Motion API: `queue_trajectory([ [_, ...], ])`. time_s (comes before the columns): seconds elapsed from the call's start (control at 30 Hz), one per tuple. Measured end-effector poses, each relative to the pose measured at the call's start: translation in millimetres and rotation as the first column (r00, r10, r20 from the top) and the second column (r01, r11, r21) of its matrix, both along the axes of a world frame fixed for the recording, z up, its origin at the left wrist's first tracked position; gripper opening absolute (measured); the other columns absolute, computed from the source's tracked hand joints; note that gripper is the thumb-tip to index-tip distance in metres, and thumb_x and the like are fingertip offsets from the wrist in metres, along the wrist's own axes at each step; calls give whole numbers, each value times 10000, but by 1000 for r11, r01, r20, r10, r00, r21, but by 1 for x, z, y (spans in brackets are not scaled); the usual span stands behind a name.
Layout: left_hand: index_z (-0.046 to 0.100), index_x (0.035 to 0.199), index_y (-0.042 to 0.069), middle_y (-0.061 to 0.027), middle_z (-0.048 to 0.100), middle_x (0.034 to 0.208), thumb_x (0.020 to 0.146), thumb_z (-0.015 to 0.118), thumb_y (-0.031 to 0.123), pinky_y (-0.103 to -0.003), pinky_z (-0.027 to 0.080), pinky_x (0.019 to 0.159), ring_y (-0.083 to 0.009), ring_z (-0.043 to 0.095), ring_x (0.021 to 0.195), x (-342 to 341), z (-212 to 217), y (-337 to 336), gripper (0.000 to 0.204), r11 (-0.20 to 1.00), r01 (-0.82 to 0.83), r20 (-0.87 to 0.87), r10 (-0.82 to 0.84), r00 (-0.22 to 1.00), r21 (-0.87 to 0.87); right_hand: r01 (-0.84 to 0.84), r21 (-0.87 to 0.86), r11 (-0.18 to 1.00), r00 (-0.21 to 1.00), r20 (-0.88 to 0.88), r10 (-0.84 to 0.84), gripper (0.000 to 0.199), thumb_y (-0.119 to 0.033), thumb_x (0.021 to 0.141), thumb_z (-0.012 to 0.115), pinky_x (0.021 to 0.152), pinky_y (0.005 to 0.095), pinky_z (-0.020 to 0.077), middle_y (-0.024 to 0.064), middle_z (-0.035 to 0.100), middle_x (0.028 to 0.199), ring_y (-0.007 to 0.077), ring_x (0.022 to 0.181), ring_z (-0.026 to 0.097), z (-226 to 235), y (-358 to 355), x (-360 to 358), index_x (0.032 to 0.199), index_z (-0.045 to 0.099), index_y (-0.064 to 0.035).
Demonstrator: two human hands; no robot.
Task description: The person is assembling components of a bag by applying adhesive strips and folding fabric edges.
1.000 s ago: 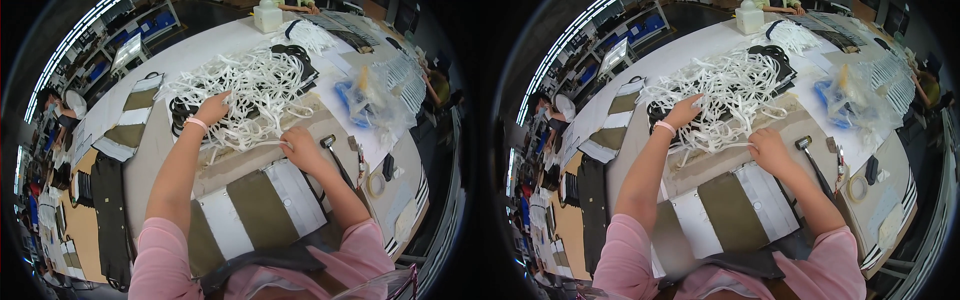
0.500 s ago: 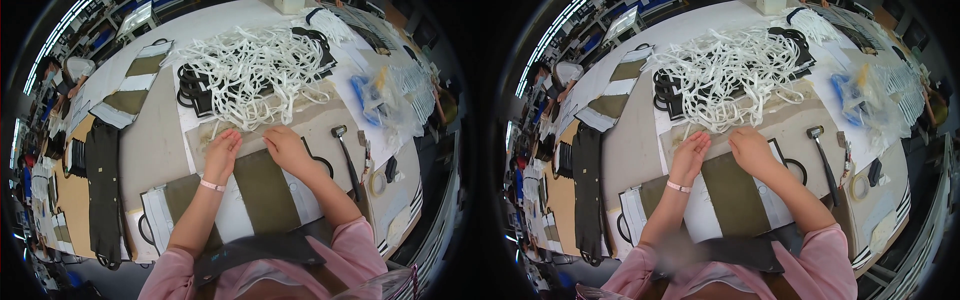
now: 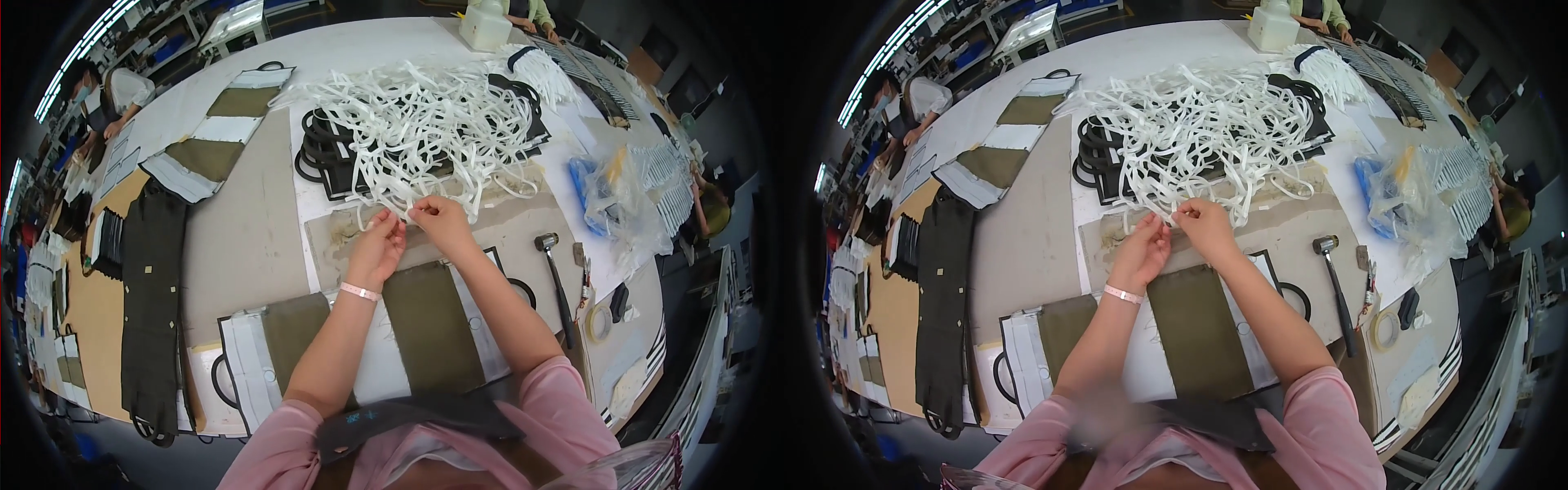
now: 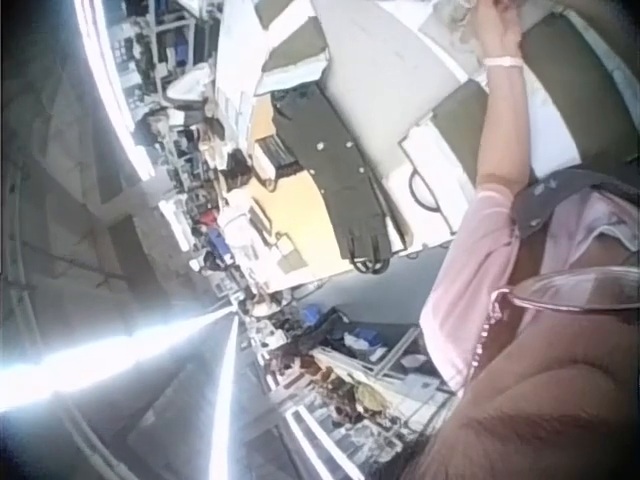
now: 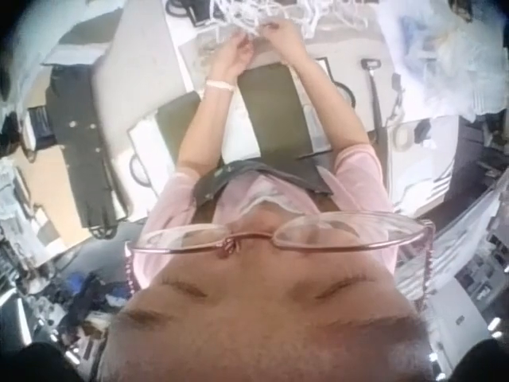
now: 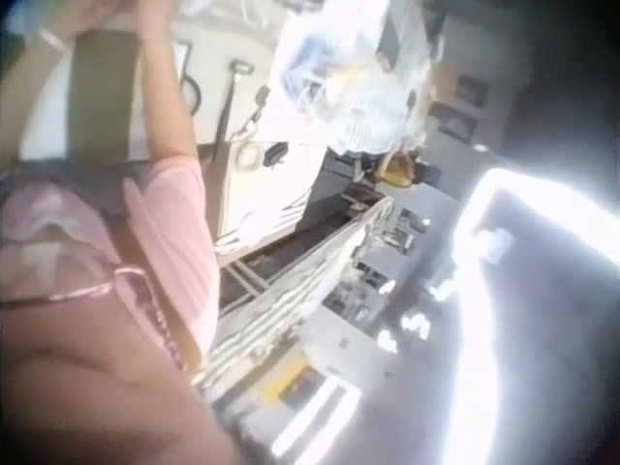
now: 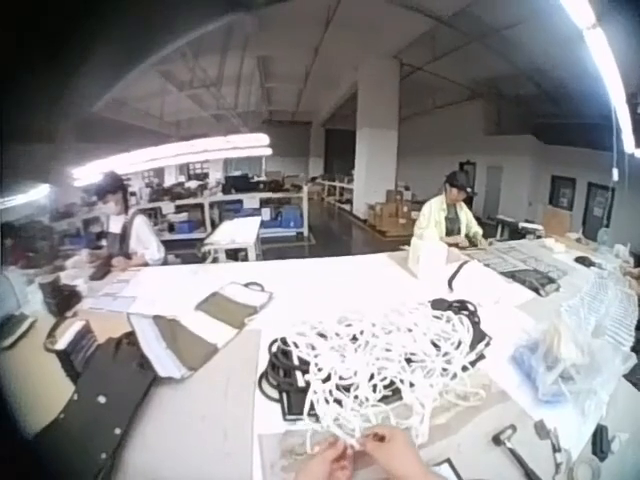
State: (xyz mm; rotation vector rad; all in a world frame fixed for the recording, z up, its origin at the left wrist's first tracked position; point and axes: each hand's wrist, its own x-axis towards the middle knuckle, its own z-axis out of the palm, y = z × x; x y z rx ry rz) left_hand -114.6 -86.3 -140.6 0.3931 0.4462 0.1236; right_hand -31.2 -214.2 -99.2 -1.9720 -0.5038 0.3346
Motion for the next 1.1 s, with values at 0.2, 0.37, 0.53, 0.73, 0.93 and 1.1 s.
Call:
queue_trajectory([
  [0.2,568,1086,113,5,618,925,944,662,92,-206,478,614,-117,612,761,3,-4,5,171,1000,23,28,-23,999,14,36,314,949,932,-354,82,114,-127,886,702,621,271,438,-10,619,750,89,665,544,-1,-1,12,856,660,-25],
  [0.37,567,1058,109,4,618,897,939,668,93,-234,503,665,-115,610,778,3,-6,2,157,997,-6,79,0,997,72,144,375,916,822,-561,101,27,-84,892,680,725,261,457,-3,641,829,111,762,588,2,-8,20,876,660,-74],
  [0.53,570,1050,97,-5,614,888,946,656,91,-248,514,723,-115,602,812,8,-8,-4,135,994,-68,119,58,991,81,218,491,844,769,-618,160,52,-91,903,675,699,285,474,18,659,867,133,772,613,10,-12,21,944,649,-70],
  [0.73,541,1137,83,-33,630,955,938,664,97,-279,520,745,-128,600,843,7,-4,2,234,989,-140,105,134,985,52,52,321,946,897,-430,97,138,-59,900,652,663,270,478,26,654,873,120,751,607,34,-9,0,1036,641,-36],
  [0.93,516,1158,83,-52,626,977,913,668,42,-297,538,782,-155,607,858,5,3,2,291,998,-60,153,59,986,0,-118,3,993,991,58,118,176,-25,880,633,629,238,471,42,660,860,97,701,589,24,-12,-1,1051,646,15],
  [1.1,491,1188,77,-60,621,972,892,648,-31,-287,535,776,-152,606,859,4,7,1,353,996,-90,196,86,977,13,-71,-73,995,997,36,74,170,-15,859,636,631,263,481,77,679,845,122,672,590,31,-12,-3,1024,659,17],
])
